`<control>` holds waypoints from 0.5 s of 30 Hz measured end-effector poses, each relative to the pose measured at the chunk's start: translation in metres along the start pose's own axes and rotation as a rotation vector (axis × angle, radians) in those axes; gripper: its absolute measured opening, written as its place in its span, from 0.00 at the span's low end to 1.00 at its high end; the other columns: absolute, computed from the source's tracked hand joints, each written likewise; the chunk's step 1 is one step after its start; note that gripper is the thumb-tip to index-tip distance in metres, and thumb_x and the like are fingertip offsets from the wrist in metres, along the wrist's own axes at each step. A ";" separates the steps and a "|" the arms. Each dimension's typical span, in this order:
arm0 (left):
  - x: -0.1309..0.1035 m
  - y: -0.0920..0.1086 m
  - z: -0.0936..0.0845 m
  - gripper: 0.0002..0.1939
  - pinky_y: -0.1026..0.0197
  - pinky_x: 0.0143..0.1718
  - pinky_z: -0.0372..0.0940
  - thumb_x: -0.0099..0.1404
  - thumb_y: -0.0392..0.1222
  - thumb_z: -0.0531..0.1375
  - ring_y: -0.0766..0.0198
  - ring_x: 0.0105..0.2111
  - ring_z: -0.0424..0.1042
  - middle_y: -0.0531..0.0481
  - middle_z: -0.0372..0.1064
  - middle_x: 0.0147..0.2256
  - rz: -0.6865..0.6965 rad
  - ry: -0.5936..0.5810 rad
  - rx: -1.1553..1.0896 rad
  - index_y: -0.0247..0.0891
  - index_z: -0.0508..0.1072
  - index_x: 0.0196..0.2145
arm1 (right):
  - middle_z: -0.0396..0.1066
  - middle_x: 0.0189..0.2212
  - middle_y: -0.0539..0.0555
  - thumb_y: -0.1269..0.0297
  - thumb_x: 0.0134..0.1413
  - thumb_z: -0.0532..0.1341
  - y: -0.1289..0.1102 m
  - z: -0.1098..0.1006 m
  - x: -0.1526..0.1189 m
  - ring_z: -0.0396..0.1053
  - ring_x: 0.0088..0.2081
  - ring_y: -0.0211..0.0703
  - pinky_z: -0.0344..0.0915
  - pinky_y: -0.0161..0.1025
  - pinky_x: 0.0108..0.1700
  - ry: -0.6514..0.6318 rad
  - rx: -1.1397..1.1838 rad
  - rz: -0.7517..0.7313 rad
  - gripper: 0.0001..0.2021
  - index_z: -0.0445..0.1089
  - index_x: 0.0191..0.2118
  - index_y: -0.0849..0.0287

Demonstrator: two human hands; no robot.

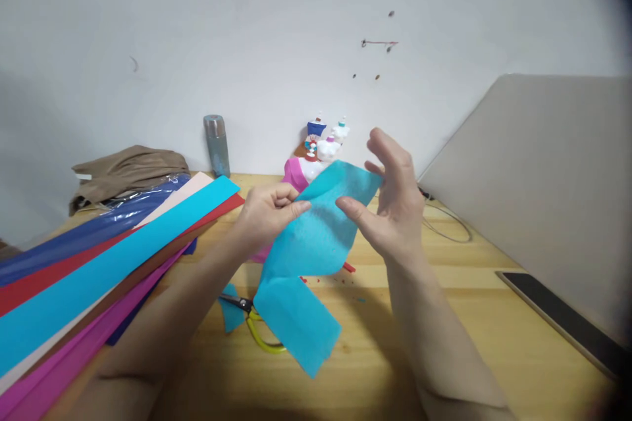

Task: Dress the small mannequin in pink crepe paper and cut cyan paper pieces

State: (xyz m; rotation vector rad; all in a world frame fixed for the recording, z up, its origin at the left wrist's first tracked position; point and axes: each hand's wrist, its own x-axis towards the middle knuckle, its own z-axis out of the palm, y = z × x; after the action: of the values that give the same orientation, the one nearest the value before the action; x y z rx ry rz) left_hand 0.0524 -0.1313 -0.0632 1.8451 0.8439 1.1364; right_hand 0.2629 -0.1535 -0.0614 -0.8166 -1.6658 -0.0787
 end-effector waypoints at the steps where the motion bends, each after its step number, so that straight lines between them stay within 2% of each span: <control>1: -0.001 0.001 0.001 0.15 0.66 0.23 0.57 0.58 0.51 0.62 0.68 0.23 0.61 0.54 0.63 0.22 -0.006 -0.024 0.001 0.37 0.68 0.24 | 0.59 0.70 0.56 0.43 0.54 0.70 -0.002 -0.003 0.001 0.56 0.71 0.67 0.58 0.69 0.68 -0.009 -0.012 -0.013 0.40 0.59 0.70 0.40; 3: -0.003 0.003 0.002 0.14 0.66 0.23 0.54 0.58 0.49 0.62 0.69 0.23 0.59 0.55 0.61 0.21 -0.008 -0.075 0.020 0.36 0.68 0.24 | 0.62 0.68 0.57 0.40 0.53 0.70 -0.006 -0.010 0.003 0.60 0.69 0.66 0.59 0.68 0.67 -0.058 0.003 -0.026 0.41 0.58 0.70 0.41; 6: -0.004 0.006 0.004 0.12 0.66 0.24 0.52 0.58 0.47 0.61 0.70 0.23 0.57 0.55 0.60 0.21 0.044 -0.125 0.091 0.36 0.69 0.23 | 0.71 0.61 0.59 0.41 0.51 0.71 -0.011 -0.017 0.007 0.73 0.57 0.62 0.67 0.63 0.62 -0.156 0.069 -0.012 0.39 0.64 0.67 0.44; 7: -0.004 0.007 0.004 0.12 0.66 0.25 0.52 0.58 0.46 0.60 0.70 0.24 0.57 0.55 0.60 0.21 0.065 -0.141 0.106 0.36 0.69 0.23 | 0.75 0.57 0.58 0.42 0.51 0.72 -0.013 -0.018 0.007 0.76 0.53 0.59 0.70 0.61 0.59 -0.186 0.087 0.007 0.36 0.68 0.64 0.46; 9: -0.005 0.007 0.006 0.12 0.66 0.25 0.51 0.59 0.44 0.60 0.70 0.23 0.56 0.57 0.57 0.21 0.095 -0.171 0.115 0.36 0.67 0.22 | 0.80 0.45 0.56 0.48 0.54 0.72 -0.016 -0.019 0.008 0.79 0.44 0.54 0.74 0.55 0.53 -0.235 0.106 0.058 0.21 0.78 0.51 0.49; 11: -0.006 0.006 0.009 0.14 0.65 0.25 0.48 0.59 0.44 0.60 0.71 0.23 0.52 0.58 0.51 0.20 0.101 -0.188 0.119 0.37 0.63 0.20 | 0.81 0.34 0.52 0.54 0.56 0.70 -0.017 -0.018 0.008 0.79 0.37 0.49 0.76 0.50 0.47 -0.263 0.112 0.111 0.08 0.80 0.37 0.51; 13: -0.006 0.004 0.011 0.17 0.64 0.24 0.45 0.59 0.44 0.60 0.71 0.23 0.50 0.58 0.47 0.20 0.078 -0.197 0.142 0.38 0.58 0.19 | 0.80 0.29 0.51 0.59 0.57 0.69 -0.018 -0.016 0.008 0.78 0.34 0.47 0.76 0.47 0.44 -0.252 0.107 0.156 0.07 0.78 0.29 0.52; 15: -0.006 0.003 0.012 0.17 0.64 0.24 0.45 0.59 0.44 0.59 0.70 0.24 0.51 0.57 0.47 0.21 0.023 -0.227 0.147 0.38 0.57 0.19 | 0.80 0.28 0.51 0.60 0.56 0.69 -0.017 -0.015 0.008 0.78 0.33 0.47 0.75 0.46 0.42 -0.205 0.080 0.187 0.06 0.78 0.28 0.52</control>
State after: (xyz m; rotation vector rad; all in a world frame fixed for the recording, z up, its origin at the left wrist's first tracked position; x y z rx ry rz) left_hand 0.0616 -0.1409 -0.0660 2.0639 0.7932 0.8771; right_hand 0.2656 -0.1697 -0.0440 -0.9400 -1.7633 0.2065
